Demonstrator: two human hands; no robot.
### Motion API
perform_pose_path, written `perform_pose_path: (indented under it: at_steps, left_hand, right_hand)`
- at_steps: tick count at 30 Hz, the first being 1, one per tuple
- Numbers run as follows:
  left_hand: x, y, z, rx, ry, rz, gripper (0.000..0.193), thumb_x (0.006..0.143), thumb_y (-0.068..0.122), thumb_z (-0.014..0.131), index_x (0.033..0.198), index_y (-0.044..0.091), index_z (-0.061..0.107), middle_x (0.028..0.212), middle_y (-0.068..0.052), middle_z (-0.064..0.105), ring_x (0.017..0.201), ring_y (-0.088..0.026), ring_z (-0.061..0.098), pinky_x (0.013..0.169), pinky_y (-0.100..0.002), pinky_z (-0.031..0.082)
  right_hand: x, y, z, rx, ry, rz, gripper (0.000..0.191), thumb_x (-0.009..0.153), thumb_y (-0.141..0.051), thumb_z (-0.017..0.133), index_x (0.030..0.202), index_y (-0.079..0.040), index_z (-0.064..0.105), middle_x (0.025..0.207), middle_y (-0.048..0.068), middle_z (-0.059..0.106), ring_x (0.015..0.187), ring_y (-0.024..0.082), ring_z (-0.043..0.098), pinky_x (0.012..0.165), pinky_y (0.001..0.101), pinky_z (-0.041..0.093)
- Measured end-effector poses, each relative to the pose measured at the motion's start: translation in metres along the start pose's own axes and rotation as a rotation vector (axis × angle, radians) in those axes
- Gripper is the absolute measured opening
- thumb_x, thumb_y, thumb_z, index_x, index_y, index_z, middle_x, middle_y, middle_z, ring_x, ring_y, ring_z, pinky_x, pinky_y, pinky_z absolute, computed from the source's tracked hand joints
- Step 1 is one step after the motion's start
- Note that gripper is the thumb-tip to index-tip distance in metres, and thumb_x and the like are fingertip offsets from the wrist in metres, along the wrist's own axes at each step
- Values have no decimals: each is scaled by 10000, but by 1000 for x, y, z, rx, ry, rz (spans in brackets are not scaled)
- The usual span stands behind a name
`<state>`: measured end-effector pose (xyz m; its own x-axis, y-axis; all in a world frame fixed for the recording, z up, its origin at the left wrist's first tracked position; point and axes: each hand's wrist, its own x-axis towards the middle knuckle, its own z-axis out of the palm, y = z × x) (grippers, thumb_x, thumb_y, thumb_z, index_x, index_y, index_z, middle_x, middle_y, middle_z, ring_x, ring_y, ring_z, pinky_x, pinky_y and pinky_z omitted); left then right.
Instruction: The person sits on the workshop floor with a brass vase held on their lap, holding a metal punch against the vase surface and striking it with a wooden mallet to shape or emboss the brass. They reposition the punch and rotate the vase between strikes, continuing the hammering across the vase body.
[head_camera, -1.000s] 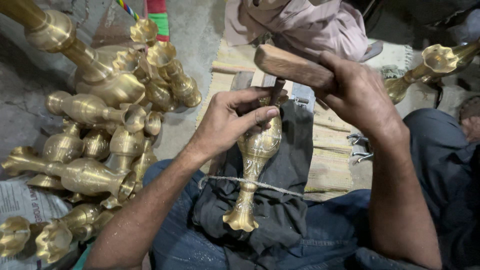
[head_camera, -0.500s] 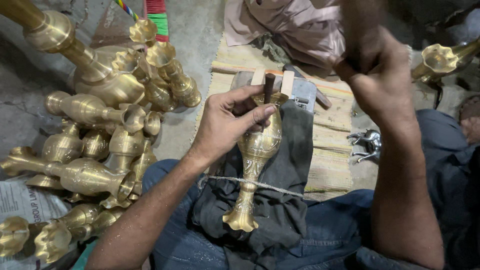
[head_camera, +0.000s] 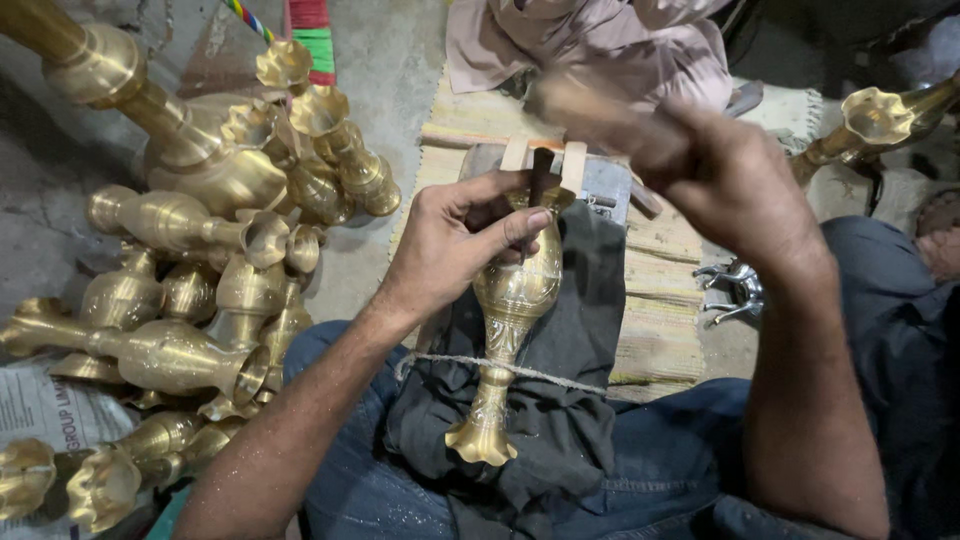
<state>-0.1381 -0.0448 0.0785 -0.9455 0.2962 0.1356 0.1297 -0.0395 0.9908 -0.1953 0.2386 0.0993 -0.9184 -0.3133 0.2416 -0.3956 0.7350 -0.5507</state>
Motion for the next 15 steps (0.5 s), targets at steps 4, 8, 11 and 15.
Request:
perform_pose_path:
  at_steps: [4, 8, 11, 15]
  left_hand:
    - [0, -1, -1, 29, -7, 23, 421, 977, 183, 755, 1358, 18, 680, 879, 6, 741, 750, -29, 676, 667, -203, 597]
    - [-1, -3, -2, 20, -6, 11, 402, 984, 185, 753, 1345, 18, 693, 904, 9, 743, 768, -24, 672, 677, -196, 588]
    - [-1, -3, -1, 28, 6, 24, 389, 983, 182, 757, 1332, 19, 701, 883, 8, 741, 767, -26, 669, 673, -198, 586]
    - [-3, -1, 3, -44, 52, 9, 410, 987, 180, 749, 1366, 35, 692, 824, 5, 728, 735, -24, 650, 669, -192, 573]
  right_hand:
    - [-2, -4, -1, 114, -42, -21, 227, 960, -111, 777, 1109, 15, 662, 930, 117, 707, 843, 217, 700, 763, 404, 616]
    - [-3, -8, -4, 81, -49, 90, 247, 933, -96, 783, 1133, 0, 673, 921, 144, 717, 782, 259, 693, 685, 418, 586]
    - [-2, -7, -3, -114, -21, -38, 319, 870, -92, 802, 1152, -22, 670, 886, 147, 713, 777, 270, 688, 697, 429, 568]
    - [0, 0, 0, 191, 134, -119, 337, 997, -117, 805, 1242, -3, 605, 1011, 127, 677, 910, 240, 693, 797, 355, 609]
